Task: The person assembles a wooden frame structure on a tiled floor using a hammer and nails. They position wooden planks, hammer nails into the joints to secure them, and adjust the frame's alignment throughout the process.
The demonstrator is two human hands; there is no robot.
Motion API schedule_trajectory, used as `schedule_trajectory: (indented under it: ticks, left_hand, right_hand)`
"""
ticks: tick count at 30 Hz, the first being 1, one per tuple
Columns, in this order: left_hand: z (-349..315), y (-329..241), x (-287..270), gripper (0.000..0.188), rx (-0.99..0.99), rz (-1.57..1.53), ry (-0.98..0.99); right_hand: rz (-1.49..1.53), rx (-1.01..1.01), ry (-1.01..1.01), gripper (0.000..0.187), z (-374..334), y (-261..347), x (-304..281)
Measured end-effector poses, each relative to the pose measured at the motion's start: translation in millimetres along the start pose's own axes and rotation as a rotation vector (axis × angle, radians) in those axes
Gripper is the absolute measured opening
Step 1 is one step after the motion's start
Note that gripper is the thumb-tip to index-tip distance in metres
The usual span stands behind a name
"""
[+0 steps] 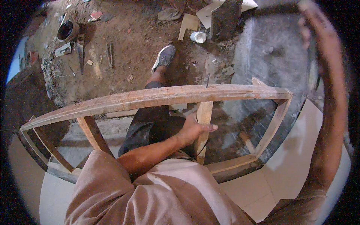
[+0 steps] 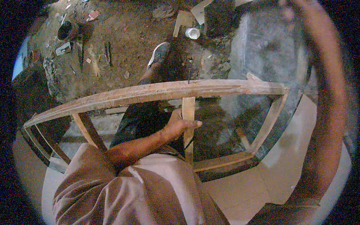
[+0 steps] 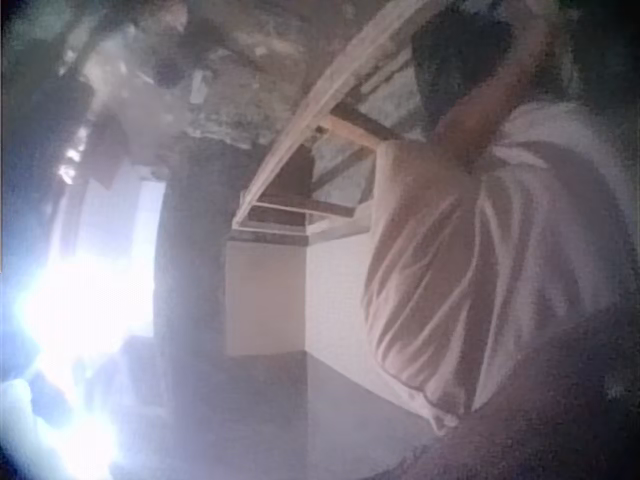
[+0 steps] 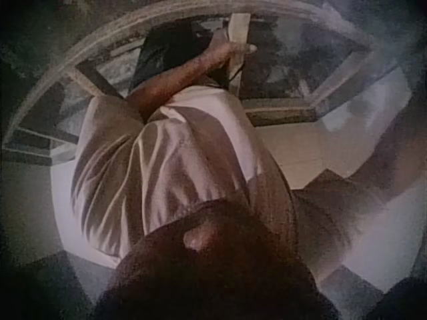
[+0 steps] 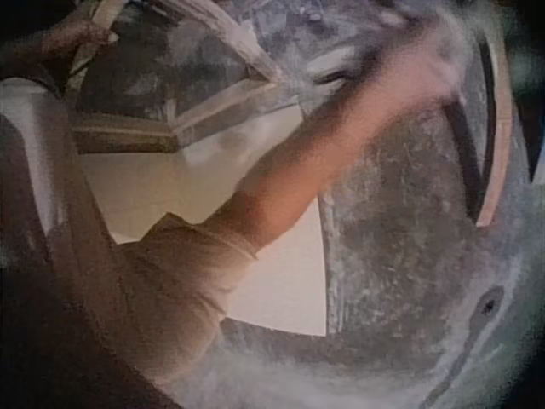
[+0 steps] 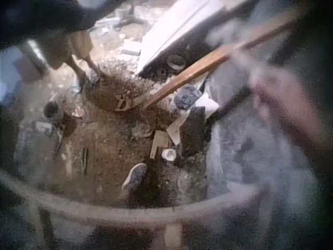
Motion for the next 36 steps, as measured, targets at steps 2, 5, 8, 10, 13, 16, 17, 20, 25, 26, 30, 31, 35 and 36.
schedule_trajectory:
  ticks: [2, 5, 8, 10, 13, 16, 17, 20, 25, 26, 30, 31, 35, 36]
  left_hand:
    - [1.9, 7.3, 0.4, 0.057, -0.089, 0.029, 0.030]
    - [-0.2, 10.4, 3.0, 0.056, -0.147, 0.048, 0.053]
    - [0.4, 13.1, 2.2, 0.054, -0.115, 0.031, 0.044]
    - [0.4, 13.0, 3.3, 0.053, -0.090, 0.006, 0.053]
    - [-3.1, 2.2, 8.5, 0.053, -0.068, -0.021, 0.077]
    - [-6.5, -5.3, 9.7, 0.053, -0.057, 0.002, 0.076]
    - [-6.1, -3.1, 10.0, 0.052, -0.057, 0.008, 0.078]
    - [-4.0, 4.9, 10.2, 0.053, -0.065, -0.014, 0.081]
    - [0.9, 10.9, 6.8, 0.055, -0.082, 0.038, 0.062]
    - [0.8, 10.2, 5.7, 0.056, -0.062, 0.042, 0.048]
    - [0.6, 8.2, 6.4, 0.059, -0.091, -0.007, 0.036]
    - [1.0, 7.3, 5.8, 0.060, -0.081, -0.018, 0.039]
    - [2.2, 4.9, 4.3, 0.062, -0.052, -0.007, 0.025]
    - [2.5, 4.4, 3.7, 0.062, -0.047, 0.010, 0.015]
  right_hand:
    - [-0.166, -0.124, 0.160, 0.050, -51.0, 9.4, 47.8]
    - [-0.267, -0.375, 0.261, 0.049, -119.2, 3.3, 99.9]
    - [-0.183, -0.045, 0.521, 0.046, -173.1, -6.0, 128.8]
    - [-0.146, -0.037, 0.414, 0.046, -203.3, -10.3, 142.0]
    - [0.024, 0.147, 0.369, 0.046, -239.8, -28.5, 176.5]
    - [0.182, 0.268, 0.315, 0.045, -256.1, -42.0, 210.4]
    - [0.223, 0.286, 0.285, 0.045, -258.1, -43.8, 216.3]
    - [0.235, 0.310, 0.224, 0.039, -261.7, -50.7, 218.0]
    - [0.261, 0.317, 0.174, 0.037, -260.3, -48.7, 217.5]
    - [0.255, 0.324, 0.183, 0.038, -259.1, -46.7, 216.0]
    - [0.196, 0.342, 0.177, 0.040, -260.8, -50.0, 218.0]
    - [0.195, 0.340, 0.179, 0.041, -259.4, -48.2, 218.2]
    - [0.179, 0.326, 0.184, 0.043, -254.3, -42.6, 216.1]
    - [0.172, 0.320, 0.184, 0.043, -253.9, -42.4, 216.0]
Point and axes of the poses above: each hand's wrist, its own z-axis towards the middle knuckle, its own x-axis out of the palm, y = z × x, the point moved 9 cm from there along z, towards the middle knuckle, and after that the axes turned 5 degrees about -z, right-handed, at the moved point
